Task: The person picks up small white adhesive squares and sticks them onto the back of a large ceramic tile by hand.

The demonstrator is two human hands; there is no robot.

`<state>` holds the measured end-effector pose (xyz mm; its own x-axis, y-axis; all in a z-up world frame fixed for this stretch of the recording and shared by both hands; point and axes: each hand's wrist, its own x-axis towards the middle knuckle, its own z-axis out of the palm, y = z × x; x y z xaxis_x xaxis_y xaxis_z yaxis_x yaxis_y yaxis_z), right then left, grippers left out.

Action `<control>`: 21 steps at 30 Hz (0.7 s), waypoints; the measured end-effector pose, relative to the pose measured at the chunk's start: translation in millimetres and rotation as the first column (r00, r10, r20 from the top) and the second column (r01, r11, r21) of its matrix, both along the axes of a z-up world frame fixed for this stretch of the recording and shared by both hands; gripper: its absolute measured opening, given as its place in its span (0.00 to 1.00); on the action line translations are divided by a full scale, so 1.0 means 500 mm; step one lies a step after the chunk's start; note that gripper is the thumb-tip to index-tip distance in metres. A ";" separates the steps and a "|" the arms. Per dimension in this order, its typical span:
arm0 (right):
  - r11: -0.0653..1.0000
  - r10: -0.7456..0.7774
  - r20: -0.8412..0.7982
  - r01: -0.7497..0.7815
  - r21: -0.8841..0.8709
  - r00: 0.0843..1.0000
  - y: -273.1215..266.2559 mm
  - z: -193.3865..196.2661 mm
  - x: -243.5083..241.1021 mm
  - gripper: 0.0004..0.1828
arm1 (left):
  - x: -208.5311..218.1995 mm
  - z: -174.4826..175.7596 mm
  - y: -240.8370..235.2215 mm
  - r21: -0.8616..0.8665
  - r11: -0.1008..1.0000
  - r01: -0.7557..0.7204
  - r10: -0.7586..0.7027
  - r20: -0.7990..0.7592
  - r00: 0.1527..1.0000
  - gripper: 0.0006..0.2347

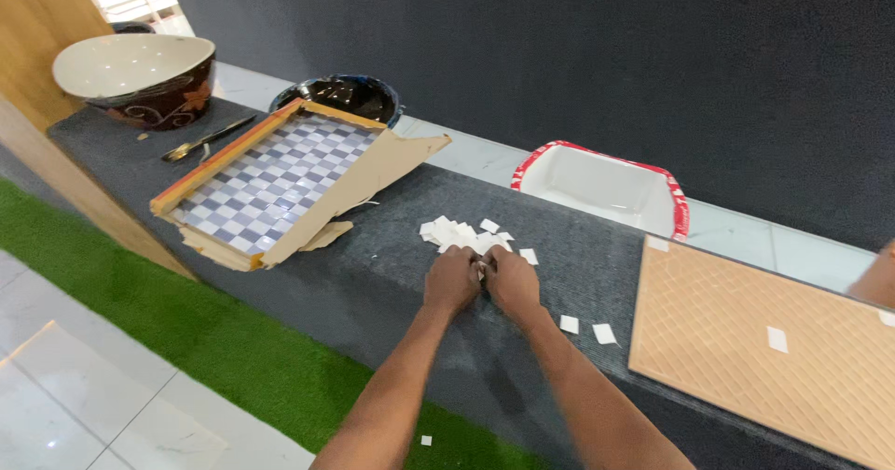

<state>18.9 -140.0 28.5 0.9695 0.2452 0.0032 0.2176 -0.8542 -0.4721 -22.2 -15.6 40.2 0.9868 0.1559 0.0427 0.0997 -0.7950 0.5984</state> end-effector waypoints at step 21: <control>0.831 -0.379 0.067 0.308 0.463 0.923 -0.453 0.072 -0.139 0.07 | -0.054 0.043 -0.415 -0.598 0.770 0.222 -0.202 0.101 0.974 0.07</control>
